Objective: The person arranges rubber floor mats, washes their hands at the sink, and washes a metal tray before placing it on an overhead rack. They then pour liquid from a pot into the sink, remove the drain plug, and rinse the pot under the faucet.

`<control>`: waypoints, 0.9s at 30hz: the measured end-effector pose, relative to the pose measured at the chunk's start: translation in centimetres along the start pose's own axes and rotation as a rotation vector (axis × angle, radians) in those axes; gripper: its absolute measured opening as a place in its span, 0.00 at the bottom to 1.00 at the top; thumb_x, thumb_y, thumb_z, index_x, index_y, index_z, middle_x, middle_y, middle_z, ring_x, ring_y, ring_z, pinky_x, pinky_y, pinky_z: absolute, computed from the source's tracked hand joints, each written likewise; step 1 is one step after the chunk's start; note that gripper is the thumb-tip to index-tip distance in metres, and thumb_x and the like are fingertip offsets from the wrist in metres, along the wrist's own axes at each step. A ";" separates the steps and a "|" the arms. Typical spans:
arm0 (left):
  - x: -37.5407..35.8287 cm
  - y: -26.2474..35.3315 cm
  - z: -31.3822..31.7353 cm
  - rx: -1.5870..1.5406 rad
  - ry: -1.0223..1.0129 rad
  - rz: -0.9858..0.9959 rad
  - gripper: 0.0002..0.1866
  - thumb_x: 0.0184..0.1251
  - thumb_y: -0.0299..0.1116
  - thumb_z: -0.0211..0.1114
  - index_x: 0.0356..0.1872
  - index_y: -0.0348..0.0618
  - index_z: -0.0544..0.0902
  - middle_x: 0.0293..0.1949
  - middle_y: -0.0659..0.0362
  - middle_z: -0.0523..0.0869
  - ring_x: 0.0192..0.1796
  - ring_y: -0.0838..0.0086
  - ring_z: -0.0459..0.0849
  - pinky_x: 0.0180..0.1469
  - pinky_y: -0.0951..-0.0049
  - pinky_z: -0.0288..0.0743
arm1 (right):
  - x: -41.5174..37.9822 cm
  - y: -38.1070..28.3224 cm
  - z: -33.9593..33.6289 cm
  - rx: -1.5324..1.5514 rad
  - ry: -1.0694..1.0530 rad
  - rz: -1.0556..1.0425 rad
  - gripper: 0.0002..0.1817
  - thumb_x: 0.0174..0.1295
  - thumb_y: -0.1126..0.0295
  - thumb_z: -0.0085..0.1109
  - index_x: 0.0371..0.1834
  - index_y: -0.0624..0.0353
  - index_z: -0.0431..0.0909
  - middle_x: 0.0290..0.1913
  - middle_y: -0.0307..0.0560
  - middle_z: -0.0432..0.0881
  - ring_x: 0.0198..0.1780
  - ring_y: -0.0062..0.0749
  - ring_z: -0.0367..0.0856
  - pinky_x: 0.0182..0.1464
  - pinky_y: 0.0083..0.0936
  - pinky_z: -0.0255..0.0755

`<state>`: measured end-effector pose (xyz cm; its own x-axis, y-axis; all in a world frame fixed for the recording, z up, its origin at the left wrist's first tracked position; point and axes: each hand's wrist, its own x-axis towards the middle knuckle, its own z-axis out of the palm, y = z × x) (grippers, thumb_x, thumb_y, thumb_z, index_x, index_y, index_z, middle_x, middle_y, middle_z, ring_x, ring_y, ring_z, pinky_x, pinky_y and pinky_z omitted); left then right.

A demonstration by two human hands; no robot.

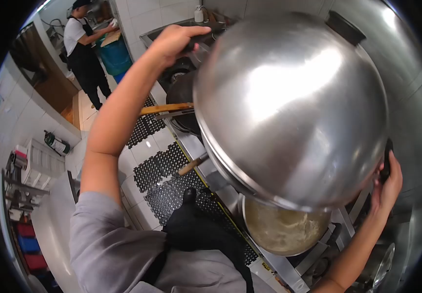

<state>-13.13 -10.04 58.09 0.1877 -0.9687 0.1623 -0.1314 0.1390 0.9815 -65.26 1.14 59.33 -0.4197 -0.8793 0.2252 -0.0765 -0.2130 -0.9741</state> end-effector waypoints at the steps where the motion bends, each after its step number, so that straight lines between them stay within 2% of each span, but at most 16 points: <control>1: 1.7 -0.8 -2.4 0.043 -0.010 0.034 0.14 0.55 0.42 0.70 0.28 0.39 0.84 0.23 0.62 0.81 0.24 0.81 0.76 0.29 0.76 0.64 | 1.0 -0.1 3.4 -0.042 -0.014 0.032 0.09 0.65 0.63 0.54 0.38 0.55 0.78 0.24 0.30 0.72 0.24 0.11 0.68 0.19 0.12 0.52; 3: 3.8 -1.8 -6.6 0.163 0.030 0.020 0.14 0.54 0.42 0.70 0.26 0.39 0.84 0.23 0.62 0.80 0.24 0.80 0.74 0.29 0.76 0.64 | 2.5 0.4 10.3 -0.083 -0.102 0.089 0.09 0.65 0.62 0.55 0.38 0.54 0.78 0.24 0.30 0.73 0.24 0.11 0.68 0.21 0.13 0.53; 6: 6.9 -5.2 -11.7 0.175 0.069 -0.030 0.14 0.52 0.39 0.71 0.23 0.38 0.83 0.20 0.61 0.79 0.22 0.79 0.73 0.26 0.77 0.64 | 5.4 3.8 18.1 -0.175 -0.203 0.201 0.07 0.63 0.63 0.56 0.35 0.53 0.77 0.23 0.30 0.74 0.25 0.13 0.70 0.22 0.13 0.56; 7: 7.9 -6.8 -13.1 0.164 0.069 -0.042 0.14 0.52 0.38 0.72 0.22 0.37 0.82 0.20 0.61 0.79 0.21 0.79 0.73 0.25 0.77 0.65 | 6.5 5.6 20.0 -0.172 -0.268 0.222 0.08 0.59 0.63 0.61 0.34 0.53 0.75 0.23 0.34 0.74 0.22 0.17 0.71 0.20 0.15 0.61; 9: 9.9 -10.7 -15.2 0.128 0.092 -0.070 0.13 0.52 0.36 0.71 0.23 0.34 0.81 0.21 0.59 0.81 0.23 0.78 0.76 0.24 0.76 0.67 | 7.5 8.5 24.1 -0.254 -0.293 0.303 0.09 0.58 0.64 0.62 0.35 0.54 0.74 0.22 0.35 0.74 0.20 0.19 0.71 0.19 0.16 0.64; 12: 10.9 -15.2 -16.9 0.141 0.063 -0.145 0.13 0.52 0.33 0.70 0.29 0.29 0.81 0.24 0.58 0.82 0.24 0.78 0.77 0.28 0.76 0.71 | 8.0 12.7 28.3 -0.283 -0.287 0.395 0.11 0.55 0.64 0.63 0.36 0.53 0.74 0.23 0.36 0.76 0.21 0.20 0.73 0.20 0.16 0.66; 16: 12.7 -21.2 -18.2 0.147 0.012 -0.152 0.14 0.53 0.33 0.70 0.31 0.29 0.81 0.25 0.58 0.82 0.25 0.78 0.77 0.28 0.76 0.71 | 8.6 17.9 31.4 -0.301 -0.295 0.476 0.09 0.55 0.65 0.62 0.35 0.53 0.72 0.23 0.36 0.76 0.22 0.21 0.74 0.21 0.17 0.67; 19: 13.1 -22.9 -17.9 0.122 -0.002 -0.196 0.13 0.52 0.33 0.70 0.29 0.30 0.82 0.24 0.58 0.82 0.25 0.77 0.78 0.29 0.76 0.71 | 9.5 20.7 31.9 -0.300 -0.295 0.520 0.10 0.55 0.65 0.62 0.34 0.52 0.71 0.23 0.35 0.76 0.22 0.20 0.74 0.20 0.17 0.67; 25: 14.6 -24.2 -17.5 0.218 -0.028 -0.283 0.17 0.53 0.42 0.70 0.28 0.35 0.80 0.23 0.60 0.81 0.25 0.79 0.76 0.28 0.79 0.67 | 11.1 23.0 32.3 -0.338 -0.264 0.594 0.10 0.55 0.64 0.61 0.35 0.54 0.72 0.22 0.35 0.75 0.21 0.20 0.72 0.18 0.17 0.67; 27: 14.2 -23.4 -17.2 0.236 -0.009 -0.331 0.20 0.54 0.46 0.70 0.30 0.35 0.82 0.25 0.60 0.82 0.25 0.79 0.77 0.28 0.79 0.68 | 11.5 23.6 31.9 -0.377 -0.349 0.620 0.11 0.56 0.61 0.60 0.37 0.54 0.74 0.25 0.37 0.76 0.24 0.22 0.74 0.24 0.22 0.68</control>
<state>9.35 -23.46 39.16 0.2488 -0.9552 -0.1604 -0.2850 -0.2304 0.9304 -43.09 -27.62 39.60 -0.1843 -0.8858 -0.4259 -0.2484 0.4612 -0.8518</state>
